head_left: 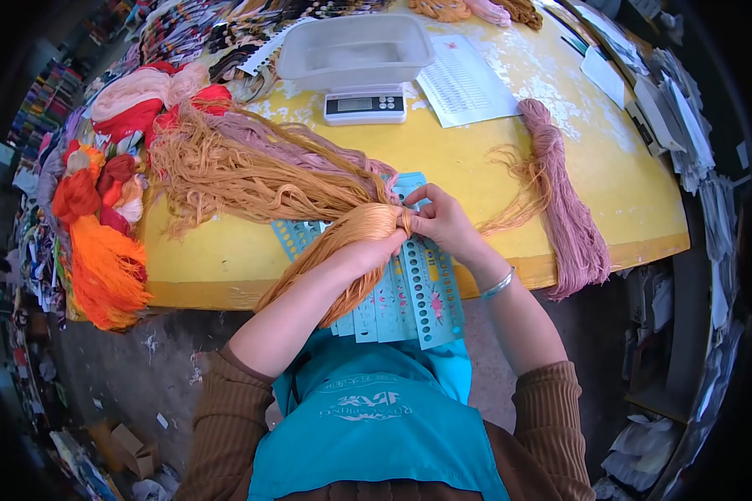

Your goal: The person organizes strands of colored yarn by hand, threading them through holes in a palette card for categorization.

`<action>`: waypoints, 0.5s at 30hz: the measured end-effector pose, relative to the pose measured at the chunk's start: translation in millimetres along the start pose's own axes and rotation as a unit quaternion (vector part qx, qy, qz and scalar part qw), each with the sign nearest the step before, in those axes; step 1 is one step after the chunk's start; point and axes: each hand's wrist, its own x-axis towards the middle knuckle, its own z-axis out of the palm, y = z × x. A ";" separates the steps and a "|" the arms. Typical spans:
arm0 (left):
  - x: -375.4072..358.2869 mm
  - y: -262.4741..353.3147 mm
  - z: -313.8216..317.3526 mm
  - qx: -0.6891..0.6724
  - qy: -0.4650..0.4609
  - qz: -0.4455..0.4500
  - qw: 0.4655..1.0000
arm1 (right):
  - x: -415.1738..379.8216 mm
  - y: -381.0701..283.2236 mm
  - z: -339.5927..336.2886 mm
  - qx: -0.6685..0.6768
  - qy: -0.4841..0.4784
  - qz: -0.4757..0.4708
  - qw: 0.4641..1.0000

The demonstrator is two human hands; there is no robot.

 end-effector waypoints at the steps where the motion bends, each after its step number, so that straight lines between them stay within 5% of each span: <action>1: 7.0 -13.9 1.2 0.000 0.000 0.000 1.000 | -0.8 -2.7 -0.7 0.000 0.000 0.000 1.000; 2: 16.2 -31.0 4.3 0.161 0.130 0.184 0.961 | -2.3 -7.3 -2.0 -0.010 -0.016 0.010 1.000; 3: 14.7 -24.8 8.1 0.309 0.250 0.355 0.846 | -3.5 -10.5 -2.9 -0.020 -0.031 0.020 0.999; 4: 13.8 -17.4 6.0 0.309 0.249 0.357 0.845 | -3.0 -11.4 -1.7 -0.021 -0.029 0.020 0.999; 5: 13.9 -8.7 0.3 0.197 0.143 0.164 0.956 | -1.9 -12.6 1.1 -0.060 -0.012 0.031 0.998; 6: 5.5 11.7 -1.9 0.072 0.025 -0.042 0.996 | -1.6 -13.7 2.4 -0.100 0.006 0.044 0.994; 7: -5.9 28.5 -2.4 -0.249 -0.021 -0.081 0.965 | -2.1 -15.8 2.3 -0.101 0.007 0.044 0.994; 9: -17.6 31.2 -27.5 -0.336 -0.047 -0.112 0.934 | -2.0 -21.7 3.2 -0.178 0.006 0.070 0.981; 10: -20.5 17.5 -50.0 -0.407 -0.122 -0.066 0.903 | -2.7 -24.4 4.5 -0.179 0.006 0.069 0.981; 15: -107.3 33.8 -120.9 -0.647 -0.049 0.182 0.739 | -3.1 -26.7 9.0 -0.247 0.018 0.074 0.966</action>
